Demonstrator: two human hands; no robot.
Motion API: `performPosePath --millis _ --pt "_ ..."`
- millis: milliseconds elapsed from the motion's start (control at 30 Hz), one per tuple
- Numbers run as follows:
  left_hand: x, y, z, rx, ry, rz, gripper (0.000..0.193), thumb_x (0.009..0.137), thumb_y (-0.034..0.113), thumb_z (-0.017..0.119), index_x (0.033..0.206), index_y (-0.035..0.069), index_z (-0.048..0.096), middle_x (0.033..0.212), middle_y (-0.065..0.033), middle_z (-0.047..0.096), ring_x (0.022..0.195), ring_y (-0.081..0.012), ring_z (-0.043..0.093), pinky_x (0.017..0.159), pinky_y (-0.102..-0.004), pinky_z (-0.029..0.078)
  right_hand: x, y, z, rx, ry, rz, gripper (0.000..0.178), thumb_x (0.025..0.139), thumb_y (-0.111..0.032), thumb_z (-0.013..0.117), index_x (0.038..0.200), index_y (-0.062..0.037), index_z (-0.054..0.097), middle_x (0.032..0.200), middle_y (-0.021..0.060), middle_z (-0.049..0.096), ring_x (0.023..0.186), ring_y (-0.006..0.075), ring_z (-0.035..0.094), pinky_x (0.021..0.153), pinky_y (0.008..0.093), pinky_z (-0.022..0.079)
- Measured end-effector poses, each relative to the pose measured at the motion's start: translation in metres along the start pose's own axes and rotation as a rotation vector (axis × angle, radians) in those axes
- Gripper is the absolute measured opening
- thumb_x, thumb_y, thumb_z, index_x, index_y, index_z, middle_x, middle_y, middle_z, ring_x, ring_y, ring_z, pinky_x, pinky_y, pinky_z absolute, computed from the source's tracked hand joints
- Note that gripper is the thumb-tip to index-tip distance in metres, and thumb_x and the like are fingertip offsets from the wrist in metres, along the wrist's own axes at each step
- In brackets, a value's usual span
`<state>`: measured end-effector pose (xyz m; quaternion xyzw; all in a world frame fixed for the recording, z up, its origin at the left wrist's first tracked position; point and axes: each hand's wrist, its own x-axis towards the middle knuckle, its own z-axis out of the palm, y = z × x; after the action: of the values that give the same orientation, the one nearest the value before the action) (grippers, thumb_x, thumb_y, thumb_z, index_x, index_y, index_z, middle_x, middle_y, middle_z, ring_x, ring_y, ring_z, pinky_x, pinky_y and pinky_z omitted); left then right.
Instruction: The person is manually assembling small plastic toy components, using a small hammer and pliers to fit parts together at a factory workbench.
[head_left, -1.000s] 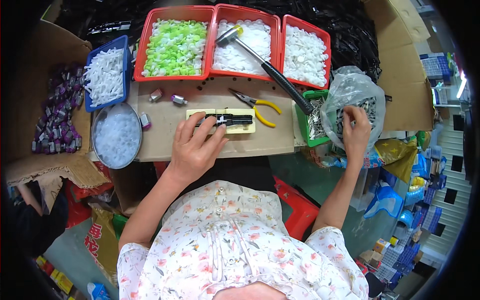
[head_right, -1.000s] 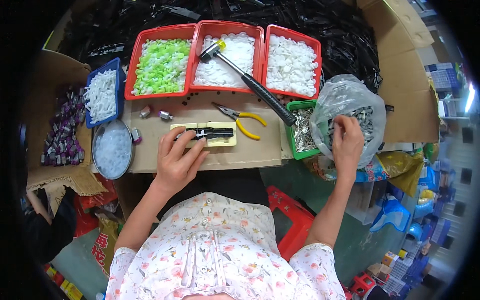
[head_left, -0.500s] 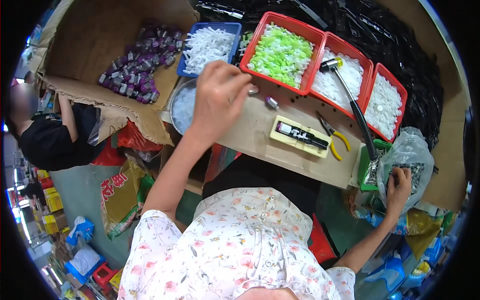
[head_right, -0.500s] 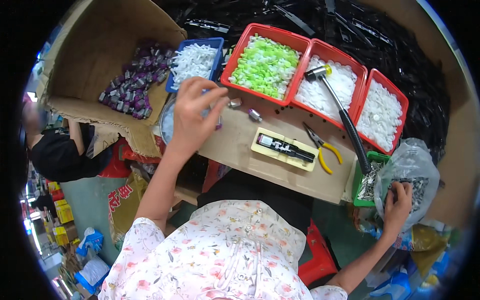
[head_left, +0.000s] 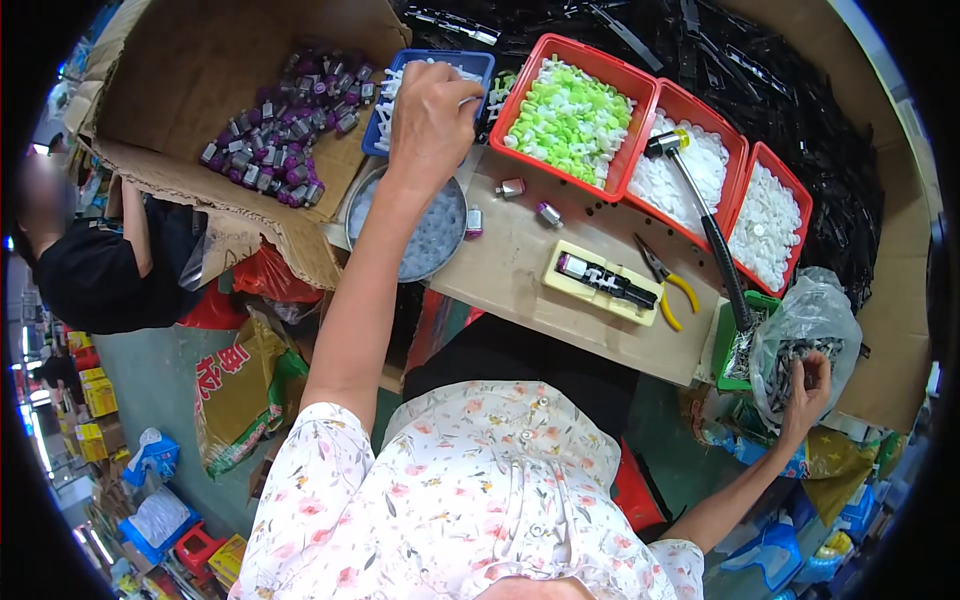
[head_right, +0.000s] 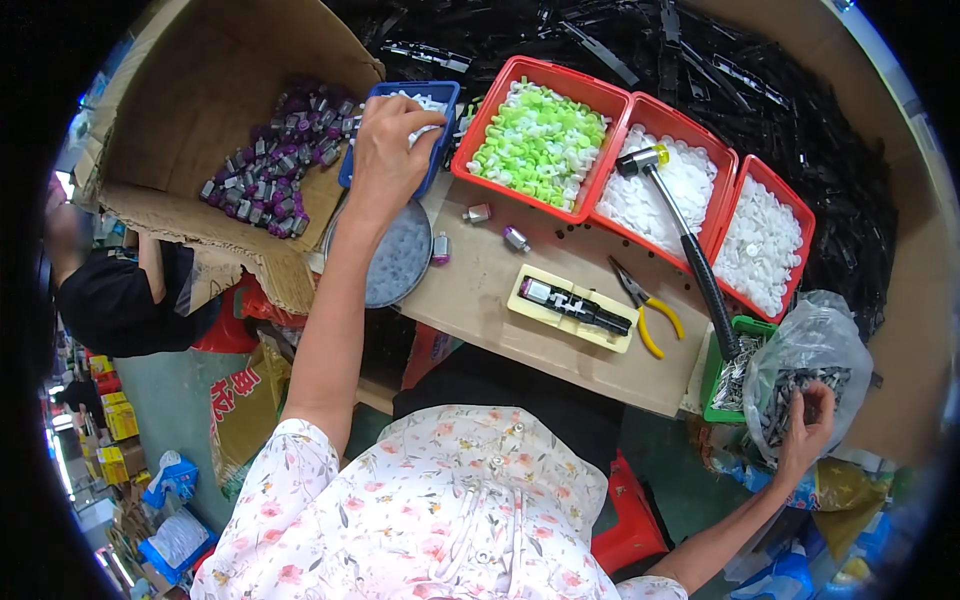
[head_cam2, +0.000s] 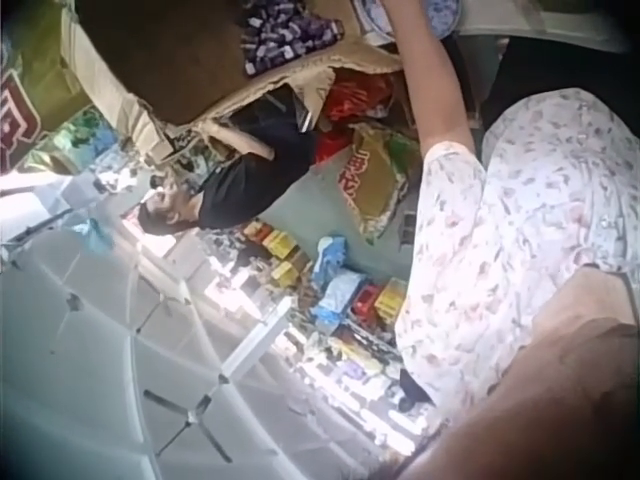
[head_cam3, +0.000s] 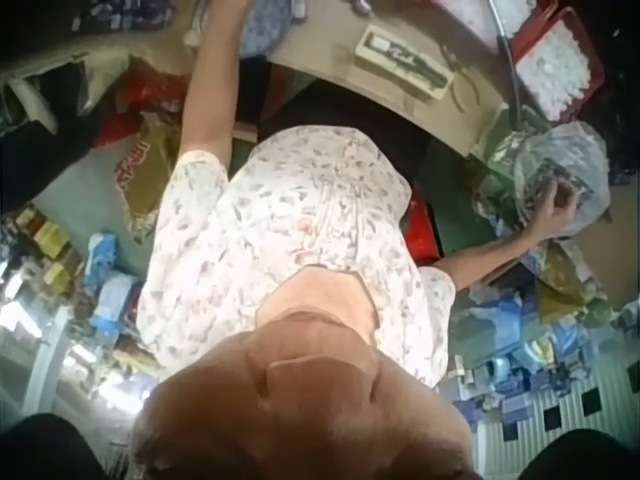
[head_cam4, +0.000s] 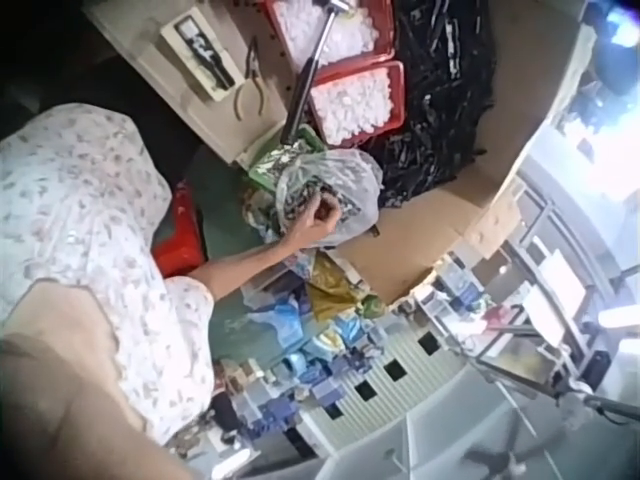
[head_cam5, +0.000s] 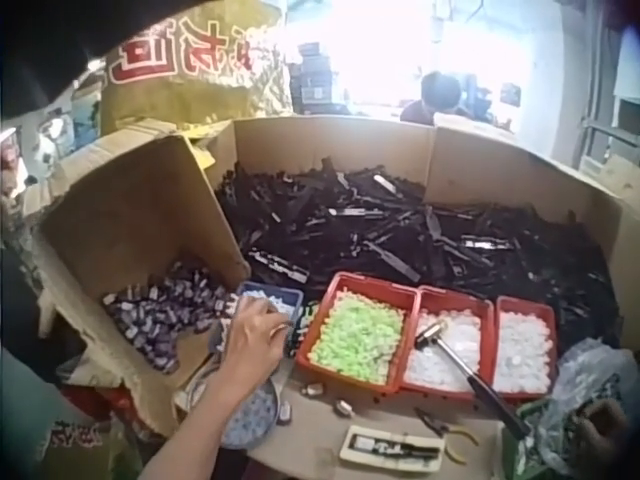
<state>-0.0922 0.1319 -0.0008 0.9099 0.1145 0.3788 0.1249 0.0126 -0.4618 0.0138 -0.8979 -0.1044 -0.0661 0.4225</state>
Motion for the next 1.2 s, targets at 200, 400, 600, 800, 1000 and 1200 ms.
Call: performPosePath --millis 200,400,600,800,1000,1200 --pt "0.012 0.012 0.002 0.099 -0.112 0.102 0.012 0.071 0.007 0.071 0.081 0.006 0.077 0.096 -0.0093 0.066 0.102 -0.0303 0.056 0.088 -0.0451 0.046 0.001 -0.007 0.003 0.03 -0.005 0.014 0.009 0.095 -0.004 0.063 0.102 -0.002 0.057 0.092 -0.0023 0.054 0.083 0.0052 0.049 0.076 0.0198 0.041" --pt "0.031 0.017 0.01 0.424 -0.304 0.239 0.014 0.074 0.008 0.068 0.084 0.005 0.077 0.108 -0.0086 0.067 0.124 -0.0316 0.05 0.097 -0.0541 0.036 0.003 -0.012 0.008 -0.009 -0.039 -0.018 0.01 0.095 -0.004 0.063 0.103 -0.0013 0.058 0.093 -0.001 0.055 0.084 0.0059 0.05 0.076 0.0198 0.042" --pt "0.041 0.018 0.018 0.506 -0.438 0.23 0.015 0.077 0.007 0.065 0.087 0.006 0.076 0.107 -0.0091 0.068 0.125 -0.0322 0.051 0.099 -0.0555 0.035 -0.008 -0.024 0.008 -0.109 -0.014 0.034 0.011 0.096 -0.004 0.063 0.105 -0.0006 0.058 0.094 -0.0013 0.054 0.084 0.0057 0.05 0.076 0.02 0.042" --pt "0.039 0.013 0.006 0.314 -0.127 0.257 0.014 0.08 0.007 0.063 0.086 0.004 0.076 0.103 -0.0118 0.071 0.113 -0.0338 0.059 0.094 -0.0491 0.044 -0.011 -0.023 0.01 -0.014 0.079 -0.022 0.011 0.095 -0.008 0.065 0.103 -0.003 0.059 0.091 -0.0019 0.055 0.078 0.0051 0.047 0.071 0.0208 0.04" --pt "0.032 0.015 -0.026 -0.023 -0.117 -0.004 0.015 0.079 0.005 0.063 0.087 0.005 0.076 0.086 -0.0145 0.071 0.085 -0.0336 0.066 0.078 -0.044 0.054 -0.011 -0.036 0.017 0.0 0.119 -0.013 0.011 0.095 -0.01 0.066 0.102 -0.0042 0.06 0.092 -0.0016 0.057 0.079 0.0058 0.049 0.072 0.0214 0.041" --pt "0.016 0.004 -0.028 0.0 -0.114 0.091 0.018 0.075 0.001 0.067 0.09 0.005 0.076 0.096 -0.0132 0.072 0.098 -0.0324 0.063 0.088 -0.0424 0.051 -0.005 -0.05 0.025 -0.063 0.068 -0.094 0.011 0.096 -0.006 0.066 0.104 -0.0028 0.059 0.095 -0.0025 0.055 0.082 0.0042 0.049 0.075 0.0189 0.04"
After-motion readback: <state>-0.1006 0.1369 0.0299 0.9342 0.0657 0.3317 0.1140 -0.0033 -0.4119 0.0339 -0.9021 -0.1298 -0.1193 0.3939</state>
